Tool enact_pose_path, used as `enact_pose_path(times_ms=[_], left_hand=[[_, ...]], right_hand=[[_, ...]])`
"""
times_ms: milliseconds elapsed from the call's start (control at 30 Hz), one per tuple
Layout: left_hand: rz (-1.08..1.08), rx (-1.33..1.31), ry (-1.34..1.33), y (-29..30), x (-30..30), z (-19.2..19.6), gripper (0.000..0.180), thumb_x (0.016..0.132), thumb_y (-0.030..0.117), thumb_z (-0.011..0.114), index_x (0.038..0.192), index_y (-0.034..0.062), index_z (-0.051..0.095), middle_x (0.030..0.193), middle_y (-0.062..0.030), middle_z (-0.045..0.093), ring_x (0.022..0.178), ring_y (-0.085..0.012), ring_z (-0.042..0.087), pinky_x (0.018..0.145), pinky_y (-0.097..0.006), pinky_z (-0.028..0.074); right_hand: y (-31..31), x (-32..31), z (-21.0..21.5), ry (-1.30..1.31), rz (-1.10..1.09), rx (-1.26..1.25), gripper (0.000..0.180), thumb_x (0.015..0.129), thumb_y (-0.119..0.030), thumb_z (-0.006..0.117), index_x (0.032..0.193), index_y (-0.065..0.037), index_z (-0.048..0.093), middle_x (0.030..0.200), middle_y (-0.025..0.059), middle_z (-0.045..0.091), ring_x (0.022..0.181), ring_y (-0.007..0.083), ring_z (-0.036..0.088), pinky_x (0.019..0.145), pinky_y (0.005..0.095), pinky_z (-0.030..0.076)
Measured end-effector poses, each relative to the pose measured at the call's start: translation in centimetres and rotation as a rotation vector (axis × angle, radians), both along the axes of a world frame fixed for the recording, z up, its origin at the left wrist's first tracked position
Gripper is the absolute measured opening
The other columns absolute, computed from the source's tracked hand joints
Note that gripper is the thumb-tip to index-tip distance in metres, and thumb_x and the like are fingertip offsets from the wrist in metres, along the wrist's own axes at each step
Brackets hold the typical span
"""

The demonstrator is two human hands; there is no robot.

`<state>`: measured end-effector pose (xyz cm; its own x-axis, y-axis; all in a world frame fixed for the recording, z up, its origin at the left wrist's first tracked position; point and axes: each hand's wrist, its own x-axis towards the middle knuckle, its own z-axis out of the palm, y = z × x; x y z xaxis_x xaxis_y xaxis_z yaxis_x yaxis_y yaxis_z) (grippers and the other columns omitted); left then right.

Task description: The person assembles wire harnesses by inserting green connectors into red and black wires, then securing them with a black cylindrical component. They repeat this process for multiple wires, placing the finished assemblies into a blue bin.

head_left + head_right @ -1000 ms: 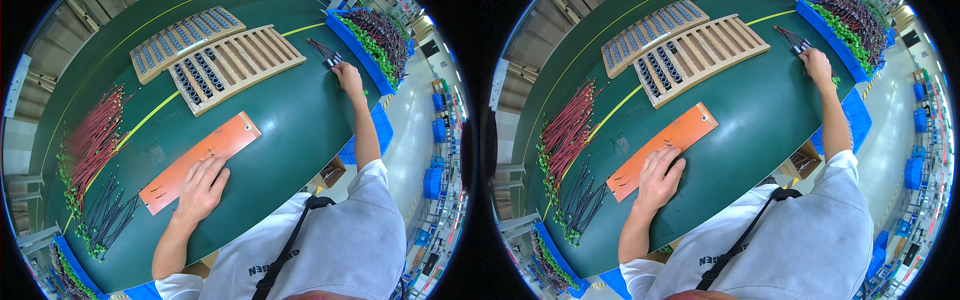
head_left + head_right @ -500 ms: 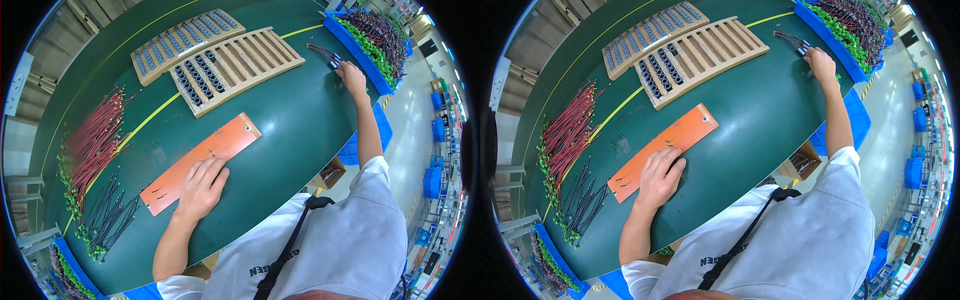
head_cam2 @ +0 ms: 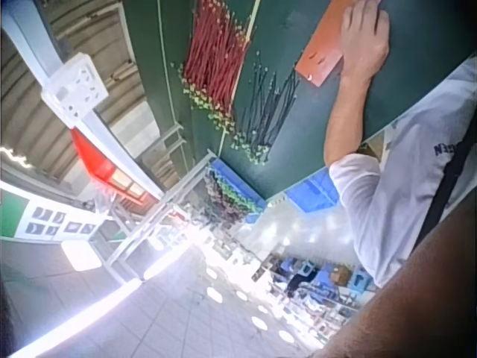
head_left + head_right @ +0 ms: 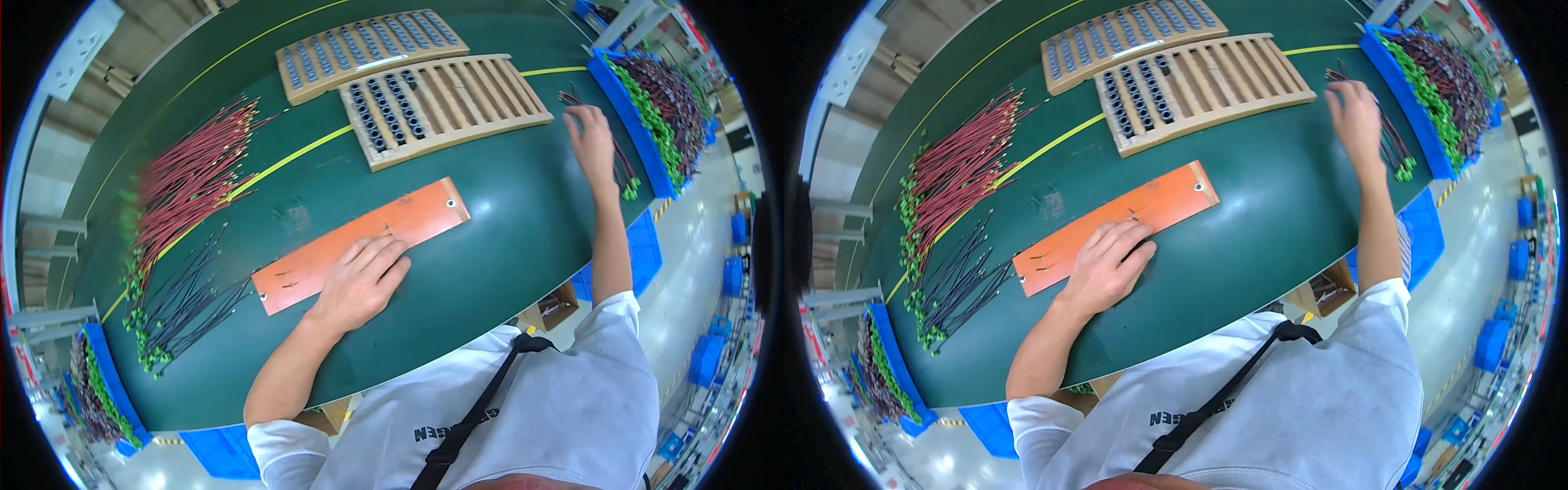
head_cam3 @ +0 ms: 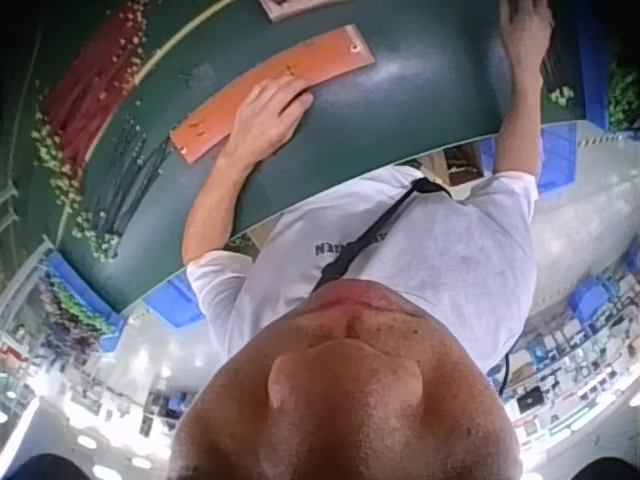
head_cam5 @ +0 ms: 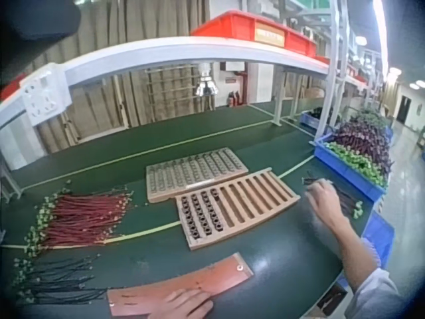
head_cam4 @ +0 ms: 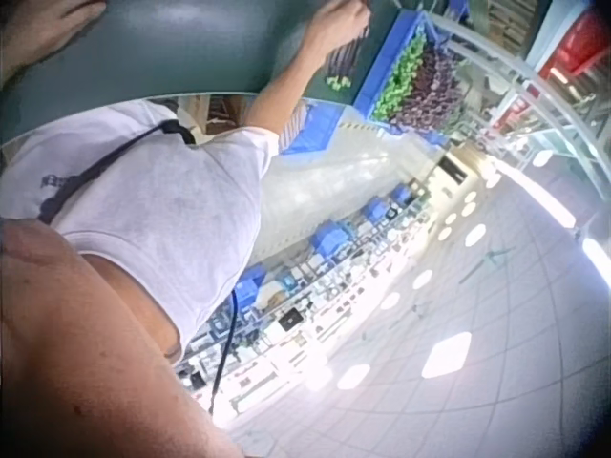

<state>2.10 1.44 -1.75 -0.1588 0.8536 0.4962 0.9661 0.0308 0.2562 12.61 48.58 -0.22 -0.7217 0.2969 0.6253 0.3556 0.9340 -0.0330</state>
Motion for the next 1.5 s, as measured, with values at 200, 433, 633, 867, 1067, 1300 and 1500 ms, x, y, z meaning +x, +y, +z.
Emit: enact_pose_path(times_ms=[200, 433, 633, 867, 1067, 1300, 1500], left_hand=[[-0.038, 0.125, 0.071, -1.2, -0.2, 0.0, 0.025, 0.077, 0.007, 0.069, 0.102, 0.001, 0.069, 0.116, -0.0134, 0.067, 0.109, -0.0304, 0.066, 0.092, -0.043, 0.054], [0.065, 0.164, 0.242, -7.0, 0.3, 2.6, 0.025, 0.078, 0.007, 0.066, 0.102, 0.0051, 0.069, 0.102, -0.0085, 0.068, 0.096, -0.0241, 0.068, 0.083, -0.039, 0.056], [0.869, -0.064, 0.296, -21.7, -9.1, 3.6, 0.025, 0.076, -0.002, 0.063, 0.099, 0.0059, 0.07, 0.097, -0.0074, 0.067, 0.091, -0.0297, 0.063, 0.078, -0.044, 0.051], [1.041, -0.782, 0.417, -28.6, -17.0, 2.4, 0.009, 0.083, 0.016, 0.065, 0.086, 0.0099, 0.07, 0.088, -0.0109, 0.072, 0.091, -0.0297, 0.073, 0.076, -0.044, 0.06], [1.012, -0.647, 0.501, -29.4, -17.3, 1.2, 0.012, 0.08, 0.015, 0.066, 0.085, 0.0069, 0.073, 0.101, -0.0107, 0.07, 0.094, -0.0299, 0.071, 0.079, -0.042, 0.061], [1.319, -0.375, -0.056, -34.0, -17.2, 3.8, 0.016, 0.085, 0.019, 0.072, 0.099, 0.0169, 0.081, 0.091, -0.01, 0.076, 0.089, -0.0322, 0.073, 0.08, -0.046, 0.059], [1.519, -0.559, 0.402, -31.9, -18.3, 9.5, 0.017, 0.078, 0.016, 0.073, 0.095, 0.0167, 0.078, 0.09, -0.0103, 0.075, 0.085, -0.0334, 0.074, 0.073, -0.049, 0.059]], right_hand=[[-13.0, -12.5, -0.1, -0.003, 0.544, -0.345, 0.021, 0.095, -0.018, 0.065, 0.107, -0.002, 0.07, 0.105, 0.0194, 0.069, 0.098, 0.04, 0.066, 0.088, 0.0471, 0.053], [-12.9, -20.2, -4.2, -0.08, 0.321, -0.41, 0.033, 0.098, -0.032, 0.065, 0.111, -0.002, 0.069, 0.099, 0.0193, 0.074, 0.094, 0.0352, 0.072, 0.081, 0.0446, 0.055], [-13.2, -21.6, -4.6, -0.048, 0.285, -0.341, 0.035, 0.099, -0.033, 0.066, 0.115, -0.002, 0.068, 0.103, 0.0191, 0.075, 0.097, 0.0343, 0.073, 0.084, 0.043, 0.056], [-6.3, -24.7, -8.3, -0.257, 0.37, -0.213, 0.049, 0.106, -0.04, 0.051, 0.126, 0.002, 0.065, 0.122, 0.0252, 0.068, 0.11, 0.0419, 0.066, 0.092, 0.0457, 0.053], [-6.6, -24.8, -8.3, -0.117, 0.403, -0.232, 0.047, 0.108, -0.04, 0.048, 0.124, 0.002, 0.064, 0.118, 0.0252, 0.068, 0.108, 0.0418, 0.065, 0.092, 0.0452, 0.051], [-8.5, -24.3, -7.8, -0.16, 0.374, -0.283, 0.05, 0.107, -0.041, 0.05, 0.126, 0.005, 0.061, 0.12, 0.0262, 0.068, 0.111, 0.0408, 0.066, 0.092, 0.0456, 0.052], [-10.1, -21.4, -5.4, -0.035, 0.419, -0.711, 0.054, 0.102, -0.044, 0.056, 0.137, -0.003, 0.06, 0.129, 0.0238, 0.067, 0.116, 0.0392, 0.066, 0.098, 0.0427, 0.052]])
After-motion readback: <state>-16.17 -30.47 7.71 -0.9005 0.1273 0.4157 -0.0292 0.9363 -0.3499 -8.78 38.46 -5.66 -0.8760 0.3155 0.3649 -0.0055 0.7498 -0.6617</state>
